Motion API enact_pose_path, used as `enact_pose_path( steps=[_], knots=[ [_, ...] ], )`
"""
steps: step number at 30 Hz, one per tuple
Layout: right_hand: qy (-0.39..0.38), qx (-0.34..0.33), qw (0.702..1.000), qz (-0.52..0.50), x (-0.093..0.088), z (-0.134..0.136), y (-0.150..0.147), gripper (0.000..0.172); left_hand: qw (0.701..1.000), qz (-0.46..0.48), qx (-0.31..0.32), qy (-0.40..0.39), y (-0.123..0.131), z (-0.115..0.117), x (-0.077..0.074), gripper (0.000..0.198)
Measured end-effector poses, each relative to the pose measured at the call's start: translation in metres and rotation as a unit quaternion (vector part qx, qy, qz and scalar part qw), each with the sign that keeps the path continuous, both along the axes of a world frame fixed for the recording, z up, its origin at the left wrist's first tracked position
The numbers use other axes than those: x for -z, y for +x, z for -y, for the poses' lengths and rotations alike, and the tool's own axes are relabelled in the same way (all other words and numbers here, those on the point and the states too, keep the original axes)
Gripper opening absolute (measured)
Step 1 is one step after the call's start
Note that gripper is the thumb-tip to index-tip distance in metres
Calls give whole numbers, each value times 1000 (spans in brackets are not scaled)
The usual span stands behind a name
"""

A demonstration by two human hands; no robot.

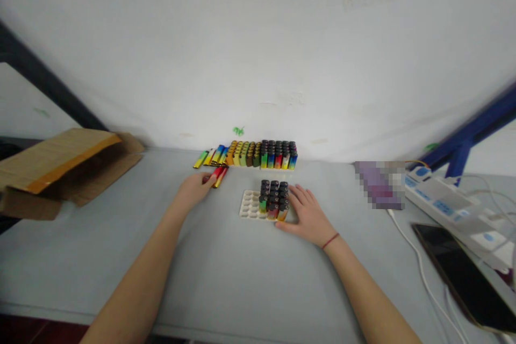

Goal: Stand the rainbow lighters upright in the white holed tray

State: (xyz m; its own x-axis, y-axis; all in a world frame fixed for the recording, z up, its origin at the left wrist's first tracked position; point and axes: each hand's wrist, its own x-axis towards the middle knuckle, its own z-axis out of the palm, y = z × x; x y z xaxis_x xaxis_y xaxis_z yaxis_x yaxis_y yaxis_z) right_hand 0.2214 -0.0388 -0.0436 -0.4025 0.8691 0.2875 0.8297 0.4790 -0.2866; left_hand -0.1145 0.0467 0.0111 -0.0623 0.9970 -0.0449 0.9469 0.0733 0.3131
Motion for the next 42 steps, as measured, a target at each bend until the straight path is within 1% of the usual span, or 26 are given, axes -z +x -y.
enact_pose_path(
  steps=[2,4,6,7,9,11,13,14,16,18,20,22,25,28,31,33,36,40,42],
  knots=[
    [0,1,1000,-1,1,0,0,83,1000,13,-21,10,-2,-1,2,34],
    [1,3,1000,-1,1,0,0,84,997,49,-49,23,-4,-3,4,30],
    [1,4,1000,1,0,0,0,84,988,125,-81,43,-5,-6,5,30],
    [1,4,1000,1,0,0,0,85,978,178,-95,53,-5,-7,4,31],
    [-1,3,1000,3,-1,0,-1,85,943,307,-114,57,-2,-9,2,32],
    [-3,3,1000,6,-2,0,-1,86,891,439,-114,31,4,-9,-2,31],
    [-3,4,1000,9,-3,1,-2,87,841,531,-101,-2,13,-5,-5,23],
    [-2,4,1000,10,-3,1,-2,86,825,558,-89,-14,18,-2,-6,20],
    [-1,4,1000,9,-4,1,-2,86,808,586,-57,-20,28,3,-6,26],
    [-2,3,1000,8,-4,1,-3,87,799,600,-24,-7,36,7,-5,37],
    [-3,4,1000,8,-5,1,-3,88,784,621,6,7,42,11,-4,44],
    [-5,4,1000,10,-5,1,-3,89,765,643,26,16,47,14,-5,47],
    [-9,1,1000,12,-5,1,-3,88,744,667,42,22,54,19,-7,43],
    [-11,2,1000,11,-5,1,-2,88,736,677,23,21,61,24,-11,36],
    [-9,2,1000,14,-4,0,-2,88,707,706,-16,10,68,28,-15,29],
    [-3,3,1000,12,-3,0,-2,89,686,726,-39,-12,72,30,-18,26],
    [4,1,1000,3,-1,0,-1,87,670,738,-60,-43,77,34,-23,19],
    [10,0,1000,0,0,0,-1,85,674,733,-89,-28,80,38,-26,42],
    [11,0,1000,1,0,1,-1,85,677,727,-111,-13,79,39,-25,45]
  ],
)
